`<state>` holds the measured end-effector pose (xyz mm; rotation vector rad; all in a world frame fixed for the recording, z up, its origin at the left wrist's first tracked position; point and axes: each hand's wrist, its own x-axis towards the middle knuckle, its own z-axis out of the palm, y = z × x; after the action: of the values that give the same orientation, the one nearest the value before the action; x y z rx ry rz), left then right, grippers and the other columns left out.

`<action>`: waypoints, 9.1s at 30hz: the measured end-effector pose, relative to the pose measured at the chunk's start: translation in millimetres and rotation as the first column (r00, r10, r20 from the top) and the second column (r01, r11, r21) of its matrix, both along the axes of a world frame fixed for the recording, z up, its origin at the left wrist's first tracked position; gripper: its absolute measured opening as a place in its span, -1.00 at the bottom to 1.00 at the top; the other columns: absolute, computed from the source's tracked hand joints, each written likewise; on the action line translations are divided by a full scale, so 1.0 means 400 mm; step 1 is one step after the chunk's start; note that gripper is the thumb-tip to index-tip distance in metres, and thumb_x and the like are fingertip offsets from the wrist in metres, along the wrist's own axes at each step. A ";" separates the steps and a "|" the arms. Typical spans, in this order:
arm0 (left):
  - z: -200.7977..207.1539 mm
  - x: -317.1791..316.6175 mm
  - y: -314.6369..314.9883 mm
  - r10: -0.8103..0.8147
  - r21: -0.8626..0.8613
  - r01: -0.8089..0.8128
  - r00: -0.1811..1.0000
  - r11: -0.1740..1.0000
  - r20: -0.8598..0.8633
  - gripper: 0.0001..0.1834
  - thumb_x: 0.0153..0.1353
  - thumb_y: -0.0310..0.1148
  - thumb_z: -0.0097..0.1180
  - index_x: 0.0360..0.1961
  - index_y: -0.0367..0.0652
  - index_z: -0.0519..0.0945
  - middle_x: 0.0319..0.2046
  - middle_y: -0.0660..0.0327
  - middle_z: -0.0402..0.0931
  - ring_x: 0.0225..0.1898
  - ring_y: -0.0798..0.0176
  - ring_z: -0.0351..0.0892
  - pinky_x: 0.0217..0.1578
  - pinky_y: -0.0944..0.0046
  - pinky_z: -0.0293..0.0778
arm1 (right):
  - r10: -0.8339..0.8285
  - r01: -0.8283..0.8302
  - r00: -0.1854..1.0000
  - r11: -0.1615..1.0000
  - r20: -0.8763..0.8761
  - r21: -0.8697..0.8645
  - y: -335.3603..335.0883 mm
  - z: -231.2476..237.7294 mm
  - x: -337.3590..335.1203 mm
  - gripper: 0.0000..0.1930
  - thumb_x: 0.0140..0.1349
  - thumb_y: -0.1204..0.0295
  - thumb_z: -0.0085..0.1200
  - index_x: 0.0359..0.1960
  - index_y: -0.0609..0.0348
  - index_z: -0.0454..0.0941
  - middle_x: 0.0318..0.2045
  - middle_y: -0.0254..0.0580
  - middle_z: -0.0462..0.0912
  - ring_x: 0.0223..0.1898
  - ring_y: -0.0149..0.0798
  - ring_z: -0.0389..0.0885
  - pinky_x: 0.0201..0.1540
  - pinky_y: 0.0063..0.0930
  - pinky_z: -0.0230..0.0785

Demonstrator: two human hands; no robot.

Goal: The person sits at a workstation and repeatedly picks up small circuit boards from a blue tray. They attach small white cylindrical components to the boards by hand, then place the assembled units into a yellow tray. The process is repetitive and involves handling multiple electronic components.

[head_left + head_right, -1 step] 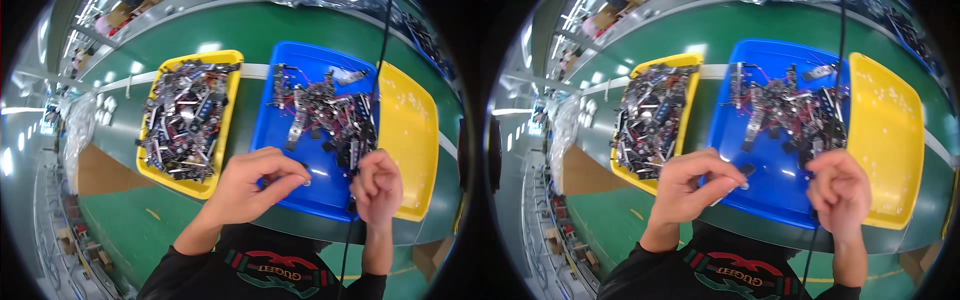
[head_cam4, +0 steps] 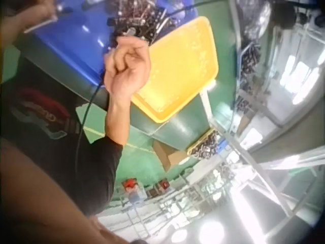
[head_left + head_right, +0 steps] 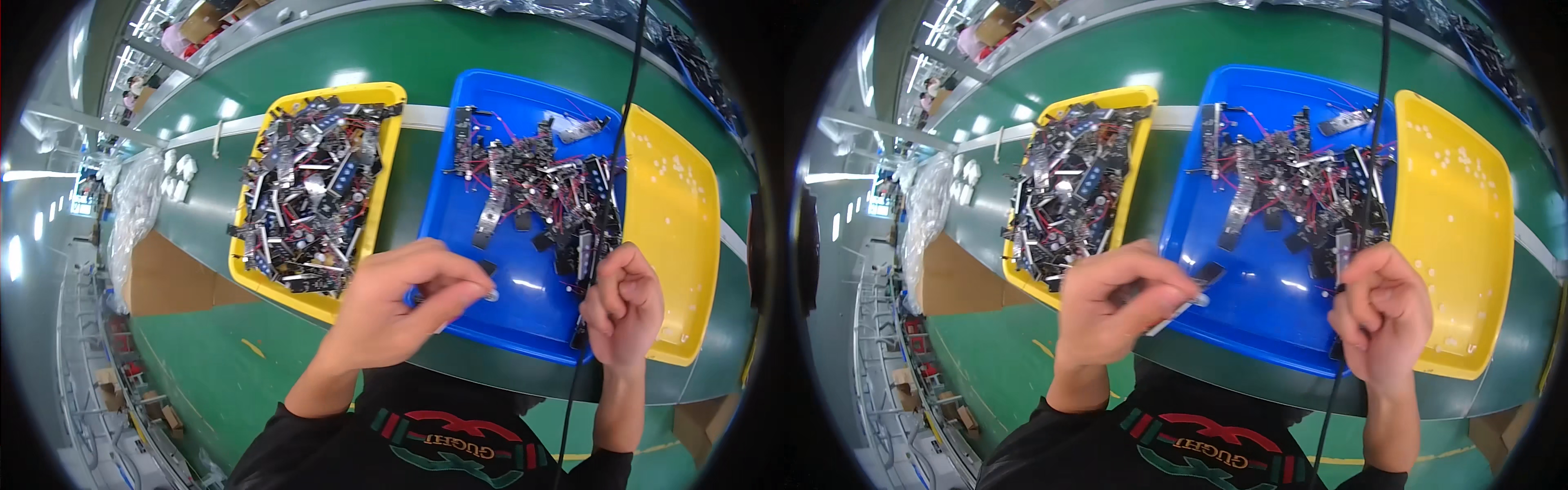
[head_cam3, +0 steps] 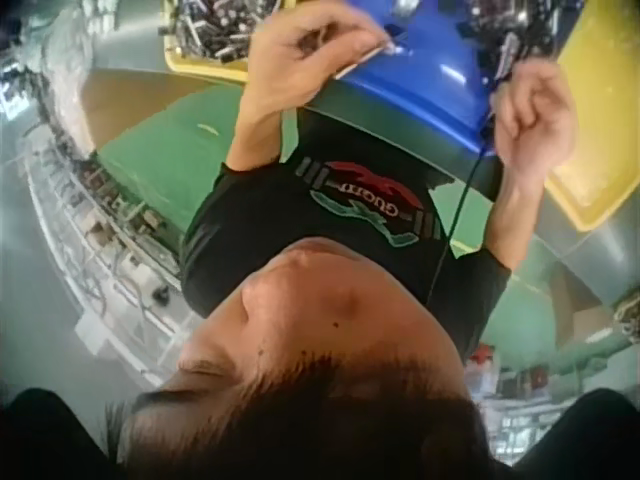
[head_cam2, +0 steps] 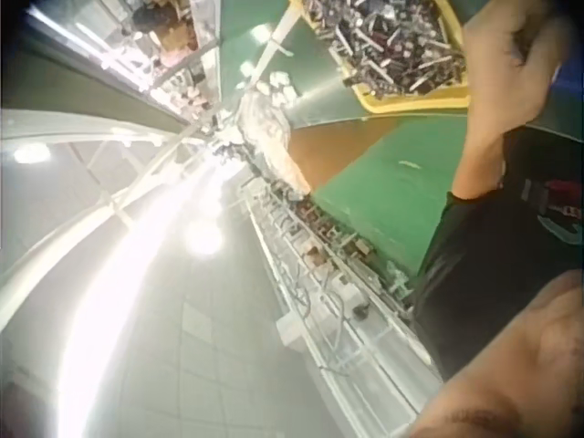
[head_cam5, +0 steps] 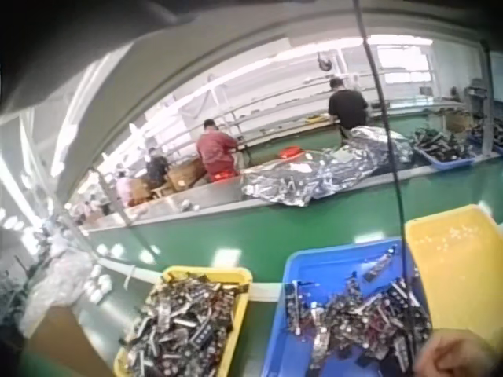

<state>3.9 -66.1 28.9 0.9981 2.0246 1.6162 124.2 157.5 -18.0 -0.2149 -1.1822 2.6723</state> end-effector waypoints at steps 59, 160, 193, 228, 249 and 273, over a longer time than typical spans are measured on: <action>-0.037 -0.068 0.181 0.335 0.205 -0.297 0.924 0.933 -0.186 -0.88 0.21 -0.45 0.02 -0.31 -0.32 0.48 -0.23 0.11 0.51 -0.25 0.40 0.46 -0.26 0.43 0.41 | 0.172 -0.166 0.979 0.984 0.107 -0.066 0.020 0.016 -0.013 -0.79 0.24 0.45 -0.04 -0.17 0.29 0.50 -0.47 0.01 0.61 -0.78 -0.63 0.10 -0.72 -0.74 -0.06; -0.131 0.032 0.209 0.078 0.146 -0.021 0.913 0.989 -0.401 -0.72 -0.22 -0.63 0.31 -0.38 -0.17 0.65 -0.35 0.19 0.49 -0.39 0.30 0.51 -0.43 0.42 0.43 | -0.102 0.038 0.989 0.879 0.110 0.476 -0.003 -0.006 -0.019 -0.89 0.09 0.65 0.11 -0.32 0.32 0.51 -0.41 -0.29 0.57 -0.50 -0.63 0.48 -0.50 -0.81 0.27; -0.133 -0.004 0.183 0.115 0.130 -0.084 0.959 0.988 -0.258 -0.72 -0.15 -0.73 0.07 -0.35 -0.25 0.60 -0.18 0.12 0.44 -0.25 0.33 0.44 -0.42 0.45 0.36 | -0.144 0.140 0.987 0.988 0.066 0.062 0.082 0.063 0.005 -0.81 0.22 0.43 -0.03 -0.30 0.35 0.52 -0.74 -0.37 0.40 -0.76 -0.64 0.17 -0.73 -0.75 -0.07; -0.135 0.018 0.185 -0.007 0.014 0.010 0.987 1.000 -0.160 -0.70 -0.11 -0.56 0.26 -0.27 -0.28 0.55 -0.47 0.19 0.54 -0.46 0.34 0.50 -0.40 0.39 0.40 | -0.206 0.255 0.967 0.820 -0.151 0.512 0.017 0.015 -0.030 -0.79 0.11 0.57 0.11 -0.19 0.30 0.49 -0.55 -0.39 0.44 -0.61 -0.64 0.31 -0.60 -0.77 0.07; -0.112 -0.017 0.146 0.065 0.298 -0.246 0.858 0.922 0.509 -0.71 -0.05 -0.67 0.19 -0.25 -0.37 0.45 -0.36 0.11 0.51 -0.32 0.32 0.54 -0.28 0.38 0.48 | -0.099 0.083 0.995 0.937 -0.030 -0.339 0.061 0.001 -0.024 -0.64 0.11 0.71 -0.20 -0.01 0.33 0.39 -0.22 -0.01 0.54 -0.20 -0.14 0.55 -0.24 -0.56 0.45; 0.040 -0.091 -0.100 0.628 -0.001 -0.710 0.625 0.705 -0.463 -0.66 -0.14 -0.60 0.30 -0.24 -0.31 0.57 -0.45 0.22 0.53 -0.48 0.44 0.50 -0.43 0.46 0.43 | 0.001 0.014 0.999 0.937 0.043 -0.348 0.035 0.022 -0.014 -0.68 0.30 0.54 -0.31 0.05 0.46 0.27 -0.38 0.02 0.52 -0.85 -0.48 0.29 -0.86 -0.71 0.11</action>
<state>-32.3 -106.2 45.0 0.5630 3.0804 1.5519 118.8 171.7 -9.0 -0.3313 -0.7051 2.8665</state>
